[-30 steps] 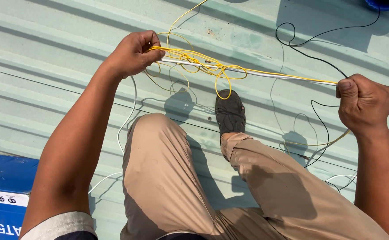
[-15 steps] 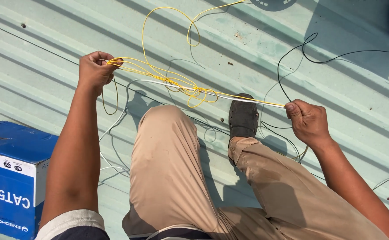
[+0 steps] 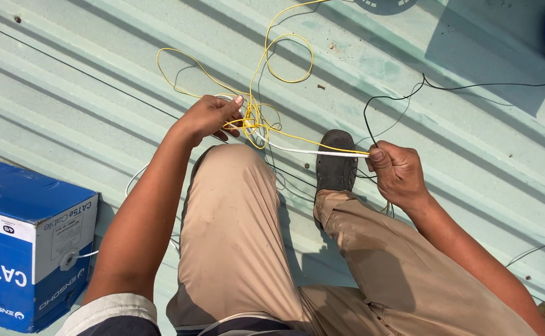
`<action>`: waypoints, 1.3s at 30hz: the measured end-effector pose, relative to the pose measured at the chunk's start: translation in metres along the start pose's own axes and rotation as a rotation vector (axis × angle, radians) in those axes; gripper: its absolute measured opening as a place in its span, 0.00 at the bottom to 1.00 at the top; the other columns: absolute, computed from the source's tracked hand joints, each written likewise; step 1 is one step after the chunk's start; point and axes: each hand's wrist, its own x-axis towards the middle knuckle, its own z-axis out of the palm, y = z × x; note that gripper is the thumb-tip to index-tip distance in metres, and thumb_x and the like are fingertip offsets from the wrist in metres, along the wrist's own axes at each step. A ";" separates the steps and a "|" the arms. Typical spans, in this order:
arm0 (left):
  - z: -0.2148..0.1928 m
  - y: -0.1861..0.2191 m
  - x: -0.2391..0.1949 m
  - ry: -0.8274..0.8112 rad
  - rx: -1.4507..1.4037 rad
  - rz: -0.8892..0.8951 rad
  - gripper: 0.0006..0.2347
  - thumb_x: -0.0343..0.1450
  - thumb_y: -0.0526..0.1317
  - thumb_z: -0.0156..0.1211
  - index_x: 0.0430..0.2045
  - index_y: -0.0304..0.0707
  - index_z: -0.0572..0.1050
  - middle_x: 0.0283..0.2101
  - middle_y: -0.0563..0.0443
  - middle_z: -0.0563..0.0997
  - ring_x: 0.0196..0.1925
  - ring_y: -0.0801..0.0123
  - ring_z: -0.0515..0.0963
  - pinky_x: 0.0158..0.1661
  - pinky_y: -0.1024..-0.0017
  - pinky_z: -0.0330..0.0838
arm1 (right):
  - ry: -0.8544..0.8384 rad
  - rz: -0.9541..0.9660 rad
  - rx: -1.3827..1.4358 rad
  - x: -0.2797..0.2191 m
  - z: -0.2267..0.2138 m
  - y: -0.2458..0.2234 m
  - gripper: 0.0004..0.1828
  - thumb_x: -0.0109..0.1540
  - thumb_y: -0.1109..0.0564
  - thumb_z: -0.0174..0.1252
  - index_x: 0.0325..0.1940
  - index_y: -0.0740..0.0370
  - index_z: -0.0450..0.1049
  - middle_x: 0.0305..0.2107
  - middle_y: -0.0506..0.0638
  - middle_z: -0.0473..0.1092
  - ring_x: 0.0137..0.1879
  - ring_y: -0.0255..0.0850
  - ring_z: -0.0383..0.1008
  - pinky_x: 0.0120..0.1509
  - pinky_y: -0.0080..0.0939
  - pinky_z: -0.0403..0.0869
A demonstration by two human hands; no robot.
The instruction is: The person sits on a corrugated metal roof and ties a yellow cable to a white cable using their hands. They wrap the yellow cable around the white one multiple times and secure it with a knot.
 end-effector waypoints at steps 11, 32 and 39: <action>0.011 -0.025 0.011 0.348 -0.904 0.278 0.11 0.70 0.36 0.72 0.38 0.40 0.72 0.29 0.46 0.79 0.23 0.74 0.77 0.21 0.87 0.64 | -0.022 -0.015 -0.129 -0.015 -0.006 0.000 0.26 0.74 0.50 0.49 0.22 0.57 0.71 0.12 0.54 0.66 0.19 0.44 0.64 0.29 0.43 0.67; -0.014 0.008 -0.083 -0.142 -0.344 0.464 0.50 0.54 0.19 0.68 0.74 0.49 0.50 0.63 0.43 0.78 0.21 0.86 0.63 0.25 0.88 0.61 | 0.071 -0.119 -0.375 -0.004 -0.030 -0.010 0.24 0.77 0.57 0.50 0.27 0.66 0.70 0.14 0.46 0.58 0.20 0.37 0.51 0.29 0.39 0.55; 0.008 -0.019 -0.061 0.296 0.088 0.694 0.09 0.59 0.34 0.81 0.29 0.40 0.85 0.54 0.49 0.65 0.61 0.63 0.67 0.37 0.77 0.72 | 0.006 -0.080 -0.287 -0.008 -0.017 -0.020 0.23 0.74 0.54 0.50 0.26 0.65 0.70 0.12 0.45 0.59 0.18 0.35 0.53 0.26 0.37 0.56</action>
